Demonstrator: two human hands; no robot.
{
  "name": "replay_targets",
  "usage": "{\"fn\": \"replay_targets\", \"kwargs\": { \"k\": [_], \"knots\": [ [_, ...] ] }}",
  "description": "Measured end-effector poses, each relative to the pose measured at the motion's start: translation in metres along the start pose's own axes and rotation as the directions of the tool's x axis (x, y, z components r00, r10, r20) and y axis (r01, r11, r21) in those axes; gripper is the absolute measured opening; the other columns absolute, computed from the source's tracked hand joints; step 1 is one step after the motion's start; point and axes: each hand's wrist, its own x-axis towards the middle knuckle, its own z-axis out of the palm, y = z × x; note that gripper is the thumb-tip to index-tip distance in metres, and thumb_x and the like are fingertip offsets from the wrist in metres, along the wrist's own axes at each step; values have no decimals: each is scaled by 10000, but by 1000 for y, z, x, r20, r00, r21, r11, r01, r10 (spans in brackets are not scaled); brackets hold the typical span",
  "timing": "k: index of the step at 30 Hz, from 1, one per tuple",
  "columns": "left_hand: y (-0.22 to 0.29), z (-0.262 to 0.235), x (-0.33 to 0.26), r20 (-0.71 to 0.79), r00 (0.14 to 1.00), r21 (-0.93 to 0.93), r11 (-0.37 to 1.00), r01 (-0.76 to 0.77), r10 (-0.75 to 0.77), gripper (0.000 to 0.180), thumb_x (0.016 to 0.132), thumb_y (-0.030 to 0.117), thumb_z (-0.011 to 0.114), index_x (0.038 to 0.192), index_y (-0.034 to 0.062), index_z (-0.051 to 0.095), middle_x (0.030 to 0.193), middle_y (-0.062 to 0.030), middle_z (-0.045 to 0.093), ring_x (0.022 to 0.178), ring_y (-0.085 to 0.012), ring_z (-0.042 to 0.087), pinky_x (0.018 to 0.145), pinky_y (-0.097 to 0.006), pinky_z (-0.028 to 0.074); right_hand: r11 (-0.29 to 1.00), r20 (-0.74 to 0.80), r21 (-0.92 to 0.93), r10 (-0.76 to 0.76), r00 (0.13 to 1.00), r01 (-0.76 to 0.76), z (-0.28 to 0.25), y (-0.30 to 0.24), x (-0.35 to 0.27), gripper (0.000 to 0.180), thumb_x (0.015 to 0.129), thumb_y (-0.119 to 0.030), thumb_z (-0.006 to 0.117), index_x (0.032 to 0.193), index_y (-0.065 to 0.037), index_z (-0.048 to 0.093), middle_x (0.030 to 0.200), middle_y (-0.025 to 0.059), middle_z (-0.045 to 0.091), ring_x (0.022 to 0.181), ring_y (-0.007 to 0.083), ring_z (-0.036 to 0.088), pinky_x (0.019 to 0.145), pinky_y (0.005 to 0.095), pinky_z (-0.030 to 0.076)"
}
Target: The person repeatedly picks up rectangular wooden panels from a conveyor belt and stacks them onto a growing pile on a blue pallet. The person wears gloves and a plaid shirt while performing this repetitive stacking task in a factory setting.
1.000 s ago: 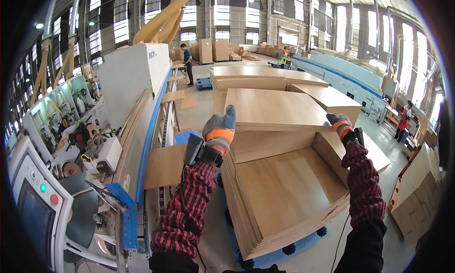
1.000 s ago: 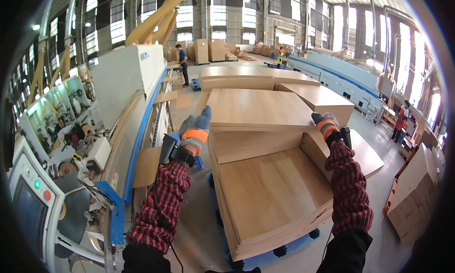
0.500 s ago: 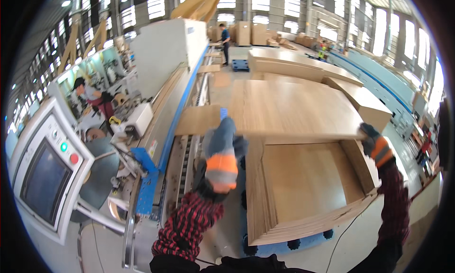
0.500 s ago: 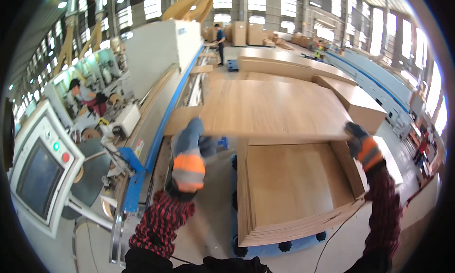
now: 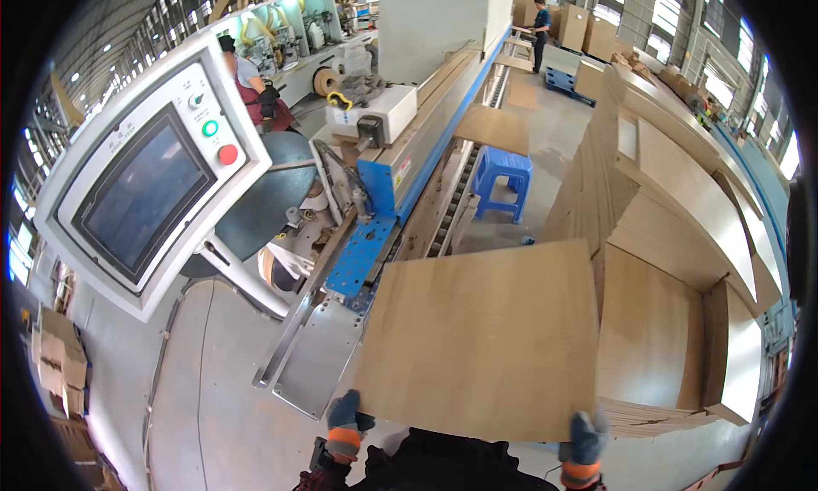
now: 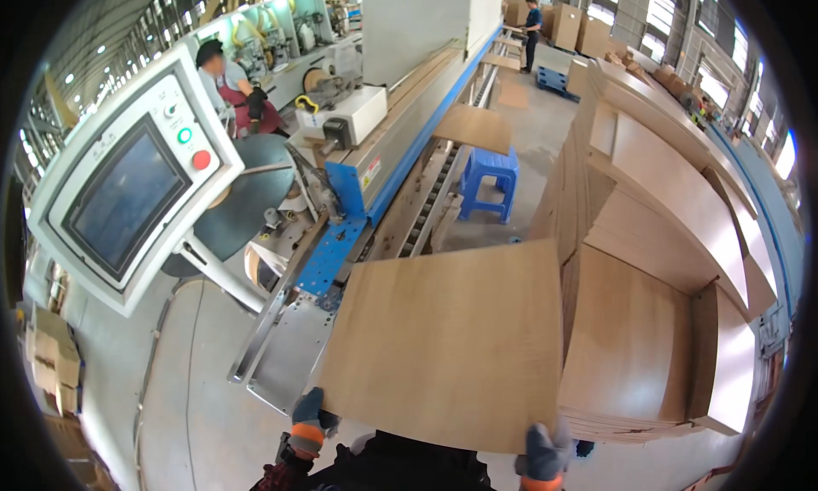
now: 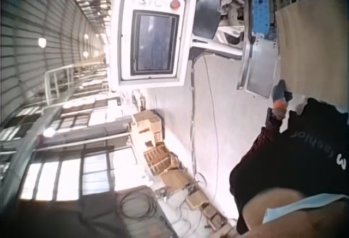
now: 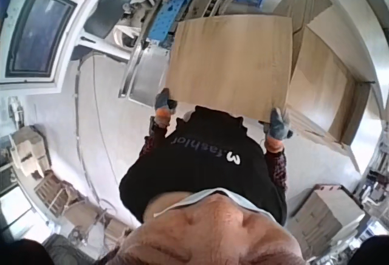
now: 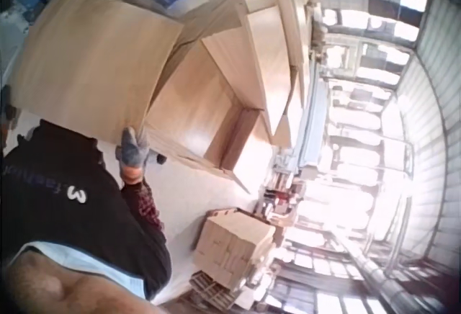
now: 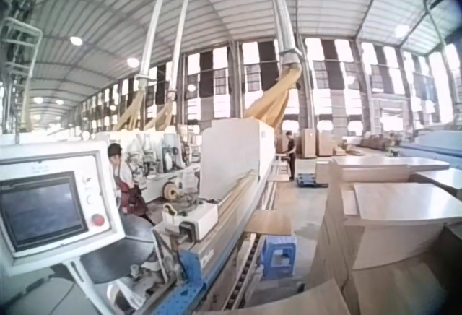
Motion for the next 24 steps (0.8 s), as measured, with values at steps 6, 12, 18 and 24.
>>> {"fn": "replay_targets", "kwargs": {
  "k": [6,12,18,24],
  "knots": [
    [30,-54,40,-71,885,711,645,-278,460,324,833,295,521,1004,23,565,882,-163,598,795,-300,565,715,-413,464,976,24,59,209,978,-210,32,156,2,276,819,-98,550,1080,-12,529,912,47,597,772,152,580,659,284,487],
    [30,21,36,645,446,744,-375,-554,621,459,776,364,537,1065,8,523,1163,-217,423,1088,-380,388,923,-494,344,857,281,-280,504,817,-432,69,241,-5,317,817,-98,582,1116,-30,503,902,57,595,754,150,571,632,278,490],
    [37,77,69,807,347,563,-446,-696,478,482,718,351,560,1052,8,514,1158,-200,418,1116,-389,379,932,-491,340,924,174,-202,359,917,-323,101,249,40,387,822,-96,581,1180,-19,457,917,77,611,814,161,587,680,300,488],
    [36,121,113,789,339,588,-471,-658,512,474,733,360,536,1046,5,518,1135,-210,453,1118,-388,392,955,-485,321,884,146,12,461,875,-468,110,256,99,258,830,-177,594,1041,-36,549,851,50,603,740,169,582,632,300,477]
  ]
}}
